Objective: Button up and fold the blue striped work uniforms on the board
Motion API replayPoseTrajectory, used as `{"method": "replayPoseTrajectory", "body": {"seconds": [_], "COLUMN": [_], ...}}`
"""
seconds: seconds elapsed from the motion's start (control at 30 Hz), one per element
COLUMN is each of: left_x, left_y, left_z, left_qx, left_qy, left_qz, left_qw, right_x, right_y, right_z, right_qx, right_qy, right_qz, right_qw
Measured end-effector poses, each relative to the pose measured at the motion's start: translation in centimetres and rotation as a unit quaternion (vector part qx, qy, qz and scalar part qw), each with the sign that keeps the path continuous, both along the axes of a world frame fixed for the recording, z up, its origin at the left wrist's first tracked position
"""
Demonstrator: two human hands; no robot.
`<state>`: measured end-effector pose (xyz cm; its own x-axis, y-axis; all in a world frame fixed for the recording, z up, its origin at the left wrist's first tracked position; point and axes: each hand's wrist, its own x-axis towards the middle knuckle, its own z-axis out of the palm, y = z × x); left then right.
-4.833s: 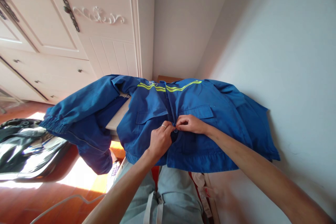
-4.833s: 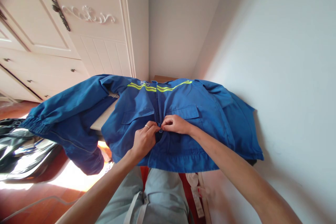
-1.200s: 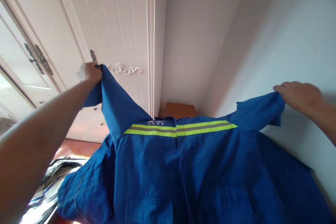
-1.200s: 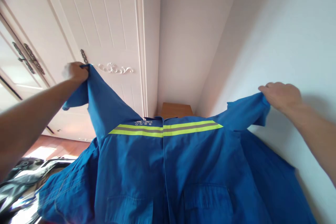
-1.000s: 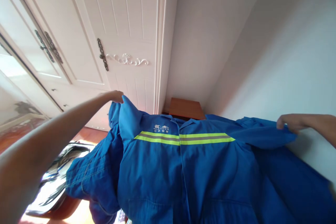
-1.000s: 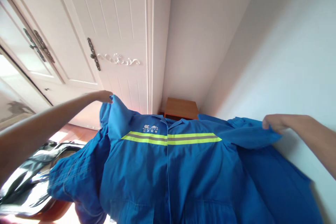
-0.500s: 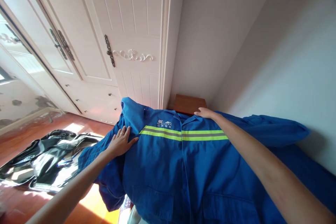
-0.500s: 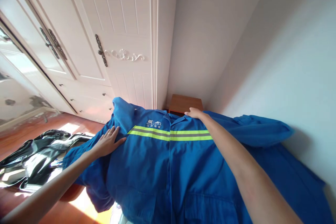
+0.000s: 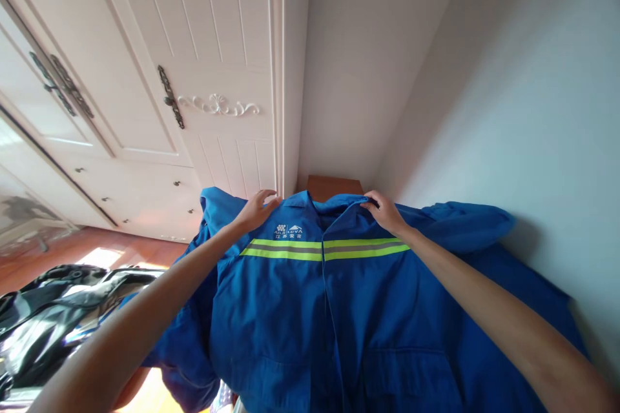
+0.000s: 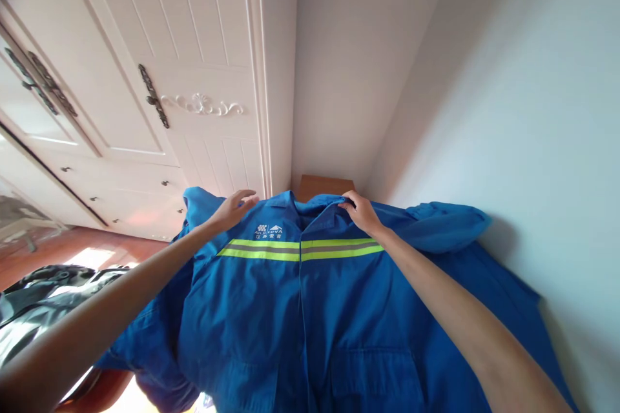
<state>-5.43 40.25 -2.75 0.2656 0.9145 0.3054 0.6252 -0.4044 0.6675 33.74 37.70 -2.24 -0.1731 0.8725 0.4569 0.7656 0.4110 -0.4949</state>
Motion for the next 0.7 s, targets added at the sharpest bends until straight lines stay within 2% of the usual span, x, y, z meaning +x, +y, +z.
{"method": "replayPoseTrajectory", "body": {"seconds": [0.1,0.17,0.23,0.33,0.43,0.53,0.63,0.7], "left_x": [3.7,5.0,5.4,4.9,3.8,3.4,4.2,5.2], "left_y": [4.2,6.2,7.2,7.4,6.9,6.9,7.8,8.6], "left_z": [-0.6,-0.7,-0.5,0.2,1.0,2.1,2.5,1.9], "left_qx": [-0.062,-0.104,-0.136,-0.189,-0.215,-0.152,-0.104,-0.098], "left_qy": [-0.064,-0.087,-0.088,-0.082,-0.174,-0.275,-0.336,-0.367], "left_qz": [-0.050,-0.088,-0.122,-0.151,-0.133,-0.100,-0.037,0.009], "left_qw": [0.995,0.987,0.979,0.967,0.952,0.944,0.935,0.925], "right_x": [0.8,1.4,2.0,2.7,2.9,2.2,0.9,0.2], "right_y": [-1.4,-1.9,-2.2,-1.8,0.4,4.2,8.3,10.3], "right_z": [1.1,1.8,2.5,3.3,4.0,4.2,3.3,1.8], "right_qx": [0.031,0.033,0.027,0.021,0.046,0.070,0.064,0.053], "right_qy": [0.030,0.033,0.032,0.030,0.038,0.068,0.099,0.112], "right_qz": [0.021,0.031,0.033,0.028,0.019,-0.018,-0.057,-0.078], "right_qw": [0.999,0.998,0.999,0.999,0.998,0.995,0.991,0.989]}}
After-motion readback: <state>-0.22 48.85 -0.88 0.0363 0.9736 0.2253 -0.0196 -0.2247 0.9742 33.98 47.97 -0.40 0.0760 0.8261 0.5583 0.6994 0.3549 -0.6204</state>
